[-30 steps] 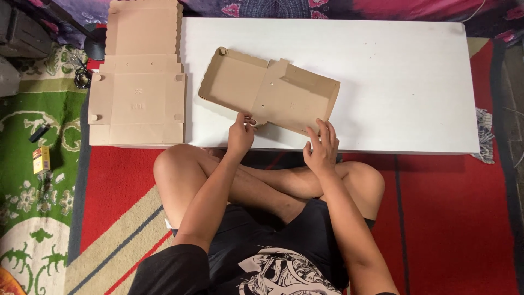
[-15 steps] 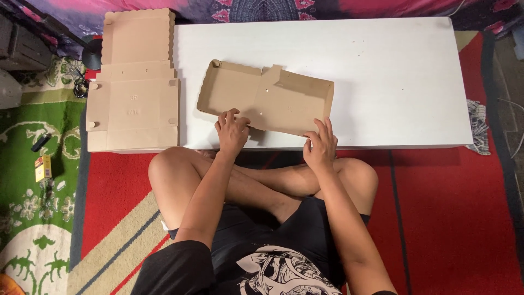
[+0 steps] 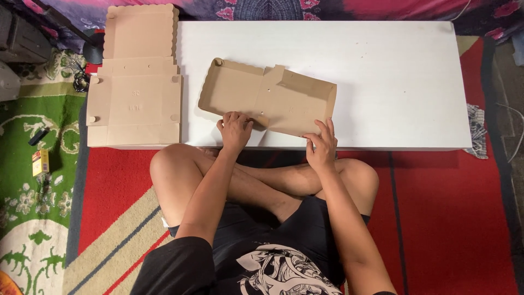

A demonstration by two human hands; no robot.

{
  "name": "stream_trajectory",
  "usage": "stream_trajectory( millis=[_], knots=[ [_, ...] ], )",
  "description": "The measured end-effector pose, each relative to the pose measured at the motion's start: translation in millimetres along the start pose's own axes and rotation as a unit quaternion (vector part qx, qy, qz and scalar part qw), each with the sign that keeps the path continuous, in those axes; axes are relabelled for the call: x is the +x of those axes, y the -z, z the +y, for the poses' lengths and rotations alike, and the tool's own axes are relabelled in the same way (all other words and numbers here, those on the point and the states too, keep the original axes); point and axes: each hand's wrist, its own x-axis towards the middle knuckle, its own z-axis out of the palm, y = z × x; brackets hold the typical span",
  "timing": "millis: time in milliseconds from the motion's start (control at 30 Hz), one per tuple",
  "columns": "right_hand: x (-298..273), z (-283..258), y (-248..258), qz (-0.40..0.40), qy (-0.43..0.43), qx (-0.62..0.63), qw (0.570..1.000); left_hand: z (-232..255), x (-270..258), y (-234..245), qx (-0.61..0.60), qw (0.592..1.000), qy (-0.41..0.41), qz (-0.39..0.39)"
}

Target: The person folds and unfolds a flat cardboard food container by hand, rotating it and flipping it to assemble the box.

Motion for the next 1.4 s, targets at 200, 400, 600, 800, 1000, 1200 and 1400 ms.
stream_trajectory(
  millis=[200,400,600,800,1000,1200,1400],
  knots=[
    [2,-8,2,0.005,0.030,-0.024,0.999,9,-2,14,0.016,1.000,-0.002,0.001],
    [3,-14,1,0.035,0.120,-0.089,0.988,10,-7,20,0.003,1.000,-0.010,0.003],
    [-3,5,-20,0.010,0.106,-0.086,0.991,14,-2,24,0.059,0.996,-0.065,0.010],
    [1,-2,-15,0.021,0.111,-0.063,0.992,49,-9,39,0.070,0.965,-0.247,0.058],
    [-1,7,-22,0.027,0.118,-0.078,0.990,67,-16,41,0.003,0.968,-0.248,0.022],
    [2,-1,-13,0.040,0.121,-0.077,0.989,57,-19,55,-0.039,0.965,-0.260,-0.004],
    [7,-7,-11,0.037,0.113,-0.085,0.989,53,1,73,0.015,0.944,-0.318,-0.089]
  ],
)
